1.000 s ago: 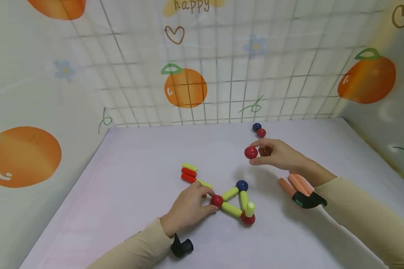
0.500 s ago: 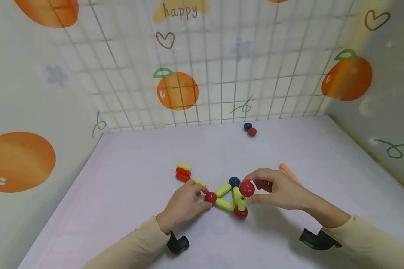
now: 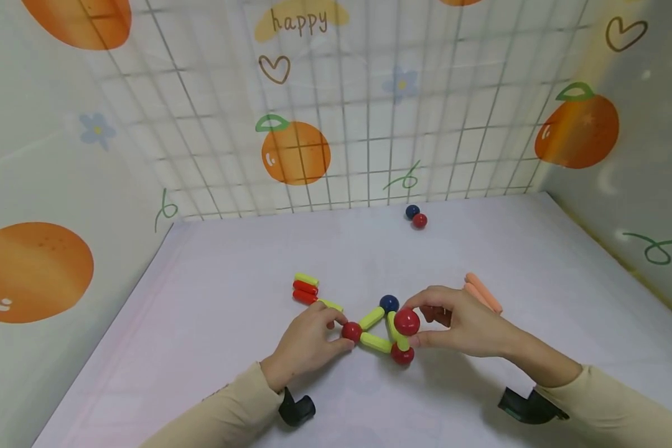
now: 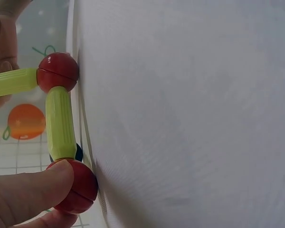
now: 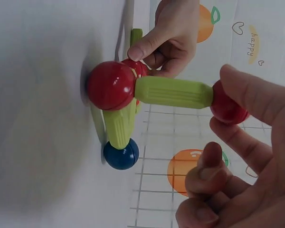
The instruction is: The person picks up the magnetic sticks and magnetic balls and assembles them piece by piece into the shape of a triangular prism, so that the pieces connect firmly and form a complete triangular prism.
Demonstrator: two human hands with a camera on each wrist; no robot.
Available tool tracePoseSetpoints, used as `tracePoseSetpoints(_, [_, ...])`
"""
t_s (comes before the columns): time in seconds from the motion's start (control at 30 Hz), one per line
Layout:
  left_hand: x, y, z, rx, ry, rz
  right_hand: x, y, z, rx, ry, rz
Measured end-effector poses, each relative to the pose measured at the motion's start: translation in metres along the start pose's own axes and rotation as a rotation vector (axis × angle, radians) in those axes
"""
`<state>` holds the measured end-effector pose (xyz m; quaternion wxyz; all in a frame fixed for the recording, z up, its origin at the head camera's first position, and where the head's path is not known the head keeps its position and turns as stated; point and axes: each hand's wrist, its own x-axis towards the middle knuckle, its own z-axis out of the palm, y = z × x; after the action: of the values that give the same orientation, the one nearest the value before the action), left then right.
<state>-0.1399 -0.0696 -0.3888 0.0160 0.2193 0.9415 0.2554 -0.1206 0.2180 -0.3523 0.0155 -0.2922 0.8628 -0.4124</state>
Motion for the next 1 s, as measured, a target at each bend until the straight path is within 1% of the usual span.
tracePoseSetpoints(0.17, [-0.002, 0.002, 0.0, 0.005, 0.013, 0.015, -0.001, 0.001, 0.002, -0.019, 0.01, 0.016])
tracePoseSetpoints(0.3, [-0.004, 0.008, 0.001, 0.027, 0.019, 0.02, -0.004, 0.005, 0.004, -0.071, 0.025, 0.067])
tracePoseSetpoints(0.47, [-0.006, 0.015, 0.003, 0.039, 0.01, -0.016, -0.007, 0.01, 0.009, -0.149, 0.002, 0.173])
tracePoseSetpoints(0.6, [-0.008, 0.02, 0.006, 0.018, 0.005, -0.061, -0.007, 0.012, 0.014, -0.181, -0.025, 0.237])
tracePoseSetpoints(0.73, [-0.011, 0.025, 0.007, -0.001, -0.012, -0.086, -0.004, 0.018, 0.017, -0.19, -0.013, 0.24])
tracePoseSetpoints(0.83, [-0.014, 0.029, 0.008, 0.004, -0.031, -0.079, -0.001, 0.022, 0.017, -0.203, 0.0, 0.23])
tracePoseSetpoints(1.0, [-0.019, 0.036, 0.007, 0.008, -0.06, -0.031, 0.003, 0.027, 0.014, -0.233, 0.009, 0.294])
